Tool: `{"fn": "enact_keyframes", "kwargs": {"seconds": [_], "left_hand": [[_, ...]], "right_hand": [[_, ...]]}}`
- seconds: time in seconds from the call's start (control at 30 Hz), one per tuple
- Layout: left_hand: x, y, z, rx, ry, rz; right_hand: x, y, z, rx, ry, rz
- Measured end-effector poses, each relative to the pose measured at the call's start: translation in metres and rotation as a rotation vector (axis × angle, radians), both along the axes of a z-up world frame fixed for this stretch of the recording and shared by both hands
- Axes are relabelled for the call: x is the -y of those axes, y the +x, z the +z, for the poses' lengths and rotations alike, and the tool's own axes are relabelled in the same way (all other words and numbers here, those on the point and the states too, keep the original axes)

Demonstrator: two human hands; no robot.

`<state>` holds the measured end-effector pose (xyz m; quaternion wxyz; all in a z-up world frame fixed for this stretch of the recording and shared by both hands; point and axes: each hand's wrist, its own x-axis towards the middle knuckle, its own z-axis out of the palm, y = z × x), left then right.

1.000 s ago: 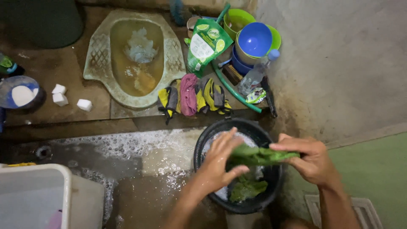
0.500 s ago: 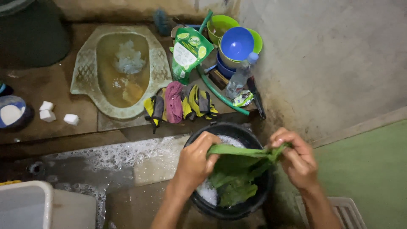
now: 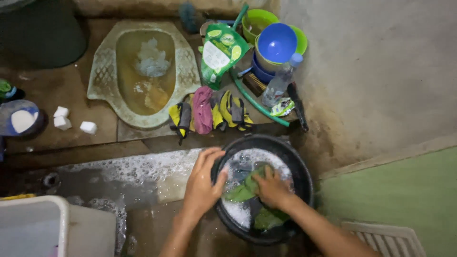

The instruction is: Hand-washing small cleaning cloths in a basin with soapy water and rinsing them.

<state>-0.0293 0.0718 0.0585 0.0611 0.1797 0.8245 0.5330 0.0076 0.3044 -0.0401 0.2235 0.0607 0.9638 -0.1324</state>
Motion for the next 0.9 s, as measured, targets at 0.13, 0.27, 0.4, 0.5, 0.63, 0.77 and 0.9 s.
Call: {"fn": "enact_keyframes", "kwargs": {"seconds": [0.13,0.27,0.4,0.5,0.63,0.77,0.9], "left_hand": [[0.025,0.014,-0.016,-0.084,-0.133,-0.059],[0.053,0.024,-0.041,-0.199,-0.242,-0.078],[0.072,0.024,-0.035,-0.246,-0.375,-0.044],[0.067,0.020,-0.021,-0.313,-0.345,-0.039],[0.046,0.022,0.015,-0.166,-0.071,-0.109],[0.037,0.031,0.042,-0.165,0.242,-0.156],[0.030,0.031,0.038,0.005,0.291,-0.180]], "right_hand": [[-0.024,-0.006,-0.086,0.363,0.123,0.051],[-0.056,-0.020,-0.153,0.426,0.128,0.067],[-0.004,-0.038,-0.014,0.093,0.353,0.128],[-0.001,-0.041,0.056,-0.068,0.088,-0.071],[0.026,-0.020,0.163,-0.355,-0.175,-0.021],[0.061,-0.007,0.220,-0.570,-0.328,0.130],[0.096,0.001,0.260,-0.608,-0.519,0.050]]}}
